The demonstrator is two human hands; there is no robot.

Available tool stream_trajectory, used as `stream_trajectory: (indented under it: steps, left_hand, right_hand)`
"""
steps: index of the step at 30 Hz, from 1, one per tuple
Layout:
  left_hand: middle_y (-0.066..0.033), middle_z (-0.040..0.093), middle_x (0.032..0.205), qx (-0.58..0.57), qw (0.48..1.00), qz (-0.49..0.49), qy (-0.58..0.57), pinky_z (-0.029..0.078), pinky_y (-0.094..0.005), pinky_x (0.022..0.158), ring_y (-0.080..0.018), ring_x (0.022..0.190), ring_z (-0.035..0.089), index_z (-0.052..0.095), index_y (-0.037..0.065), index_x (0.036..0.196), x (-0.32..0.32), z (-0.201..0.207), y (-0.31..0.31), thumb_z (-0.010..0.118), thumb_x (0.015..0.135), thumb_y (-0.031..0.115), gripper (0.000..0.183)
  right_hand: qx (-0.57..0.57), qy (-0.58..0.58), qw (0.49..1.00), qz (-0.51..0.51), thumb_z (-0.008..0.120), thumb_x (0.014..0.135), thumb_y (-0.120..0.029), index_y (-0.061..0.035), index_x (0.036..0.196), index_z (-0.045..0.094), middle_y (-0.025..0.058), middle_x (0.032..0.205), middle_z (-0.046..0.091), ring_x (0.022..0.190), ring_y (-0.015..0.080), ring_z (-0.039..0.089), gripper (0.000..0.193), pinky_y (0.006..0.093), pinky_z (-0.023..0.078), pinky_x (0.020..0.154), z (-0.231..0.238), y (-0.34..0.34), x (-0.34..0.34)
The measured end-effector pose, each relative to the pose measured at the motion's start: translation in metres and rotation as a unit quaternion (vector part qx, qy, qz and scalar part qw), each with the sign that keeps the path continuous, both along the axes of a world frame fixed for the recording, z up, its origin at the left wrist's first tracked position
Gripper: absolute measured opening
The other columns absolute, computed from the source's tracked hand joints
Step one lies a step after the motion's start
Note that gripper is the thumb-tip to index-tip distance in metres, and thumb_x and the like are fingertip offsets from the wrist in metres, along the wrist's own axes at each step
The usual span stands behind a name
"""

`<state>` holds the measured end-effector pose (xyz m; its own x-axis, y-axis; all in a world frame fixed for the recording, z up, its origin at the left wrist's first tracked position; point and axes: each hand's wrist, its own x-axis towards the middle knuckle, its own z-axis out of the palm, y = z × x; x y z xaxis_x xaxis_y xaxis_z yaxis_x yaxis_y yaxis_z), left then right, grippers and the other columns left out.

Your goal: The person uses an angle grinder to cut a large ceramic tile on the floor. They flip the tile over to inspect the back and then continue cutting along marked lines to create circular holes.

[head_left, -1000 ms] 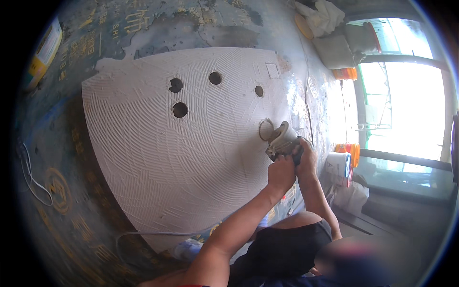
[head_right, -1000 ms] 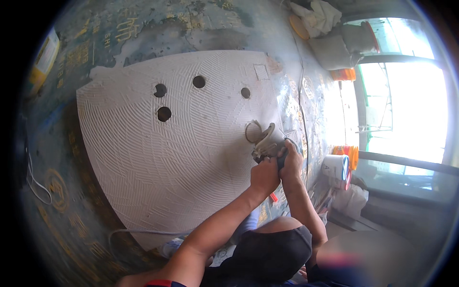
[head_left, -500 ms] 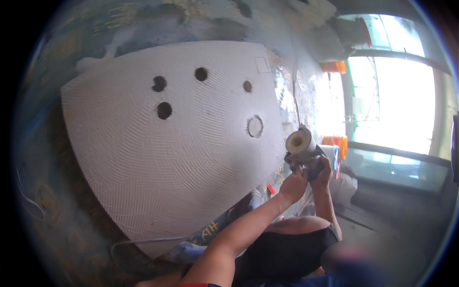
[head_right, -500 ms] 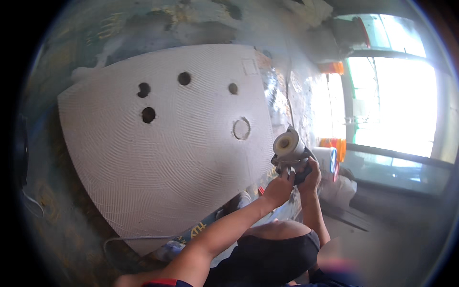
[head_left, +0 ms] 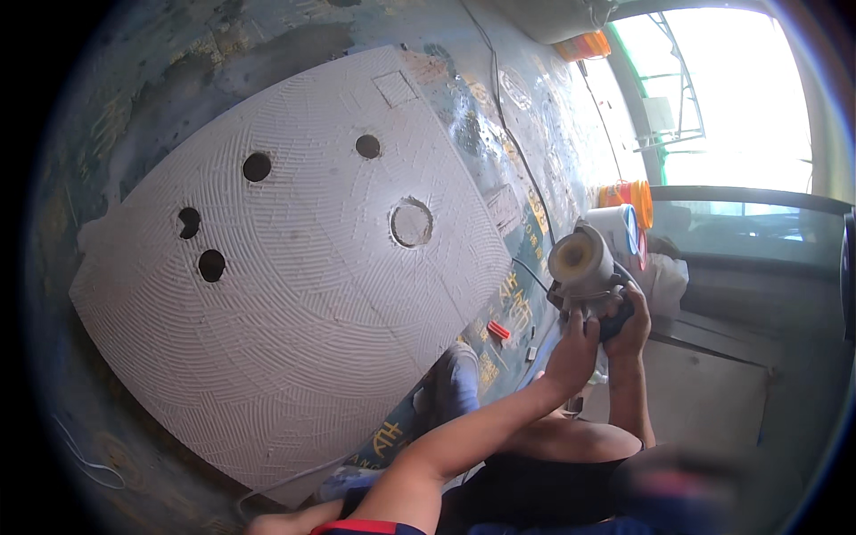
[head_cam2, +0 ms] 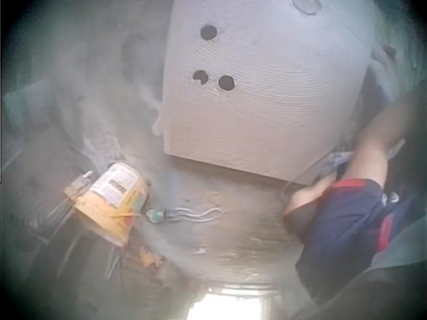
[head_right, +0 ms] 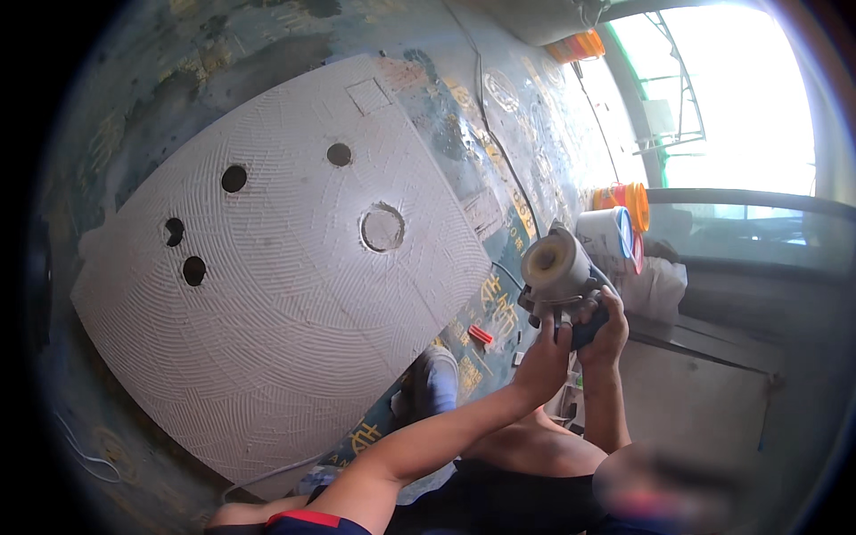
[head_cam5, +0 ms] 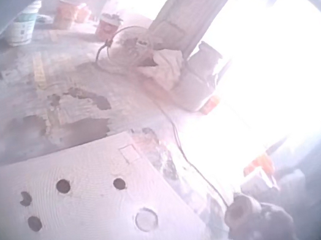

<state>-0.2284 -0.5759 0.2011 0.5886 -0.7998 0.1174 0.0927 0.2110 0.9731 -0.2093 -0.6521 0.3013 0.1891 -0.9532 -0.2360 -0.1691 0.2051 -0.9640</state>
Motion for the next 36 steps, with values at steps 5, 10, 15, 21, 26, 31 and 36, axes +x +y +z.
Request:
stream_trajectory:
  steps: [5, 10, 15, 21, 26, 31, 36]
  left_hand:
    - [-0.0428, 0.031, 0.139, -0.004, 0.995, -0.095, 0.037, 0.053, -0.0555, 0.073, -0.0539, 0.094, 0.06, 0.038, -0.001, 0.122, -0.007, -0.021, -0.029, 0.056, 0.083, -0.002, 0.043]
    - [-0.0468, 0.032, 0.134, -0.021, 0.999, -0.038, 0.005, 0.055, -0.0554, 0.076, -0.0549, 0.094, 0.06, 0.037, -0.002, 0.122, -0.009, -0.01, -0.017, 0.057, 0.085, 0.002, 0.042]
    - [-0.0425, 0.049, 0.119, 0.068, 0.994, -0.032, -0.077, 0.056, -0.0547, 0.07, -0.0518, 0.082, 0.065, 0.044, -0.003, 0.114, 0.039, 0.009, 0.012, 0.057, 0.082, 0.005, 0.035]
    - [-0.0254, 0.058, 0.099, 0.191, 0.968, 0.024, -0.159, 0.056, -0.0521, 0.062, -0.0444, 0.071, 0.067, 0.047, 0.0, 0.106, 0.087, -0.012, 0.049, 0.067, 0.076, 0.013, 0.038]
    - [-0.0289, 0.058, 0.104, 0.194, 0.969, 0.008, -0.153, 0.054, -0.0569, 0.066, -0.0493, 0.077, 0.064, 0.043, -0.001, 0.11, 0.12, -0.045, 0.083, 0.067, 0.086, 0.018, 0.038]
    - [-0.0301, 0.055, 0.111, 0.21, 0.966, -0.039, -0.144, 0.052, -0.0586, 0.07, -0.0509, 0.084, 0.063, 0.043, -0.001, 0.112, 0.144, -0.062, 0.101, 0.067, 0.087, 0.017, 0.039]
    - [-0.0308, 0.054, 0.116, 0.182, 0.969, -0.029, -0.166, 0.052, -0.0585, 0.072, -0.0511, 0.087, 0.063, 0.043, -0.001, 0.114, 0.148, -0.08, 0.105, 0.067, 0.087, 0.017, 0.04]
  right_hand:
    - [-0.095, 0.127, 0.987, 0.027, 0.064, 0.09, -0.022, -0.0068, 0.089, 0.06, 0.0016, 0.066, 0.054, 0.057, 0.0121, 0.051, 0.016, 0.028, 0.043, 0.053, -0.021, -0.029, -0.022]
    - [0.033, -0.002, 0.999, 0.007, 0.063, 0.089, -0.021, -0.0077, 0.095, 0.06, 0.0001, 0.067, 0.053, 0.057, 0.0121, 0.051, 0.015, 0.0288, 0.044, 0.054, -0.01, -0.031, -0.024]
    - [0.248, -0.088, 0.964, 0.044, 0.062, 0.086, -0.015, -0.0094, 0.092, 0.056, 0.0005, 0.068, 0.052, 0.058, 0.0139, 0.052, 0.011, 0.0316, 0.05, 0.061, 0.006, -0.026, -0.007]
    - [0.301, 0.003, 0.948, 0.106, 0.061, 0.078, -0.004, -0.0023, 0.085, 0.058, 0.0091, 0.071, 0.058, 0.064, 0.021, 0.057, 0.007, 0.0339, 0.051, 0.067, -0.026, -0.001, 0.055]
    - [0.288, -0.003, 0.949, 0.126, 0.06, 0.079, -0.003, -0.0002, 0.083, 0.059, 0.0104, 0.071, 0.058, 0.065, 0.0221, 0.056, 0.006, 0.034, 0.049, 0.067, -0.064, 0.03, 0.091]
    - [0.252, -0.043, 0.961, 0.104, 0.06, 0.08, -0.004, -0.0009, 0.085, 0.058, 0.0107, 0.071, 0.057, 0.067, 0.0229, 0.056, 0.007, 0.0358, 0.049, 0.068, -0.095, 0.05, 0.094]
    - [0.255, -0.051, 0.959, 0.111, 0.06, 0.08, -0.005, -0.0011, 0.084, 0.057, 0.011, 0.072, 0.057, 0.068, 0.0241, 0.057, 0.006, 0.0374, 0.049, 0.068, -0.105, 0.053, 0.098]
